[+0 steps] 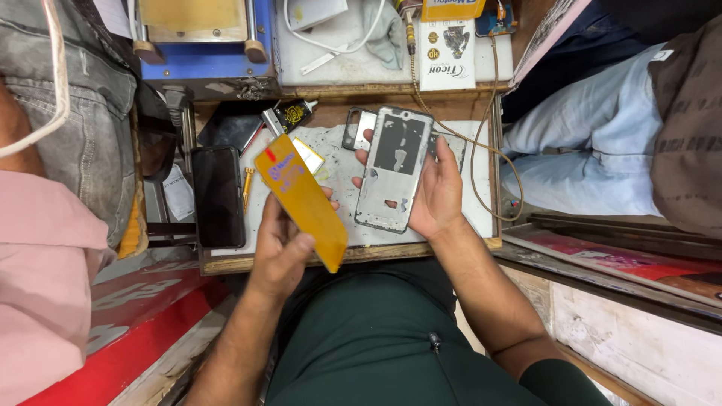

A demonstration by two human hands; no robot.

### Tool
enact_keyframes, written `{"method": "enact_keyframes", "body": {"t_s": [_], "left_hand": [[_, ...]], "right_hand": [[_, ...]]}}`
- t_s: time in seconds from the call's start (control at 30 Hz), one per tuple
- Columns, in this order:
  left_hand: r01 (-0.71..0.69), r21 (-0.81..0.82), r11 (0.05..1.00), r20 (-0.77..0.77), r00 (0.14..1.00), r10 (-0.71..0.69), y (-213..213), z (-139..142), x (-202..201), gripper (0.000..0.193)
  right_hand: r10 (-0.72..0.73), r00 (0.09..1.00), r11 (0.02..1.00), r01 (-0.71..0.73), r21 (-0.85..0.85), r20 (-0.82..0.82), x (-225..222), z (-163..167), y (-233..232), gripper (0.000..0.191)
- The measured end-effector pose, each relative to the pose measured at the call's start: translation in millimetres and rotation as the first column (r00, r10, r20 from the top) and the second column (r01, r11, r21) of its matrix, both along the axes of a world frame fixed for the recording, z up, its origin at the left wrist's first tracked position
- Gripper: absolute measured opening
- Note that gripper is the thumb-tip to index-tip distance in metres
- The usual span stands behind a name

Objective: The person applies adhesive to a smartphone frame, then places a new screen assembly onto the phone's internal components. They press the edges to secure the screen and inspect the fit. The phone remains open on the workbench.

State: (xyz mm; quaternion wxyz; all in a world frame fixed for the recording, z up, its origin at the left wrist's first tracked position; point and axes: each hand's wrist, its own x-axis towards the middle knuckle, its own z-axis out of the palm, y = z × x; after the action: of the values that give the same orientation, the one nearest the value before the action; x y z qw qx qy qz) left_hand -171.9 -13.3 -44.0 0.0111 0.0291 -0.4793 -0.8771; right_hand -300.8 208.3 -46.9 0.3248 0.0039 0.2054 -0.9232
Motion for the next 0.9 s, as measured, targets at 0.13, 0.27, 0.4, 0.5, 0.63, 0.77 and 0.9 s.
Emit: {"method": "enact_keyframes", "body": {"t_s": [0.13, 0.27, 0.4, 0.5, 0.63, 0.77, 0.9], "left_hand": [[-0.12, -0.466, 0.877, -0.135, 0.989, 0.064, 15, 16, 1, 0.089], [-0.214, -0.765, 0.607, -0.222, 0.973, 0.064, 16, 39, 6, 0.086], [-0.218, -0.816, 0.536, -0.231, 0.972, 0.043, 12, 62, 10, 0.087], [-0.215, -0.847, 0.487, -0.237, 0.971, 0.015, 11, 75, 11, 0.086], [-0.206, -0.87, 0.447, -0.224, 0.974, 0.014, 12, 87, 10, 0.083], [-0.177, -0.887, 0.426, -0.197, 0.98, -0.002, 11, 95, 7, 0.082], [-0.144, -0.896, 0.419, -0.16, 0.987, -0.002, 11, 99, 4, 0.082]], "right_hand": [[-0.104, 0.987, 0.986, 0.119, 0.12, -0.121, 3, 6, -1, 0.08], [-0.16, 0.95, 0.972, 0.199, 0.124, -0.27, 4, 6, 8, 0.079], [-0.17, 0.928, 0.961, 0.23, 0.151, -0.331, 1, 8, 12, 0.091], [-0.161, 0.92, 0.96, 0.23, 0.16, -0.358, -2, 9, 10, 0.096], [-0.153, 0.913, 0.957, 0.232, 0.172, -0.378, -5, 6, 9, 0.098], [-0.153, 0.919, 0.959, 0.226, 0.17, -0.362, -10, 0, 10, 0.101], [-0.133, 0.91, 0.965, 0.209, 0.156, -0.393, -11, -5, 10, 0.099]]}}
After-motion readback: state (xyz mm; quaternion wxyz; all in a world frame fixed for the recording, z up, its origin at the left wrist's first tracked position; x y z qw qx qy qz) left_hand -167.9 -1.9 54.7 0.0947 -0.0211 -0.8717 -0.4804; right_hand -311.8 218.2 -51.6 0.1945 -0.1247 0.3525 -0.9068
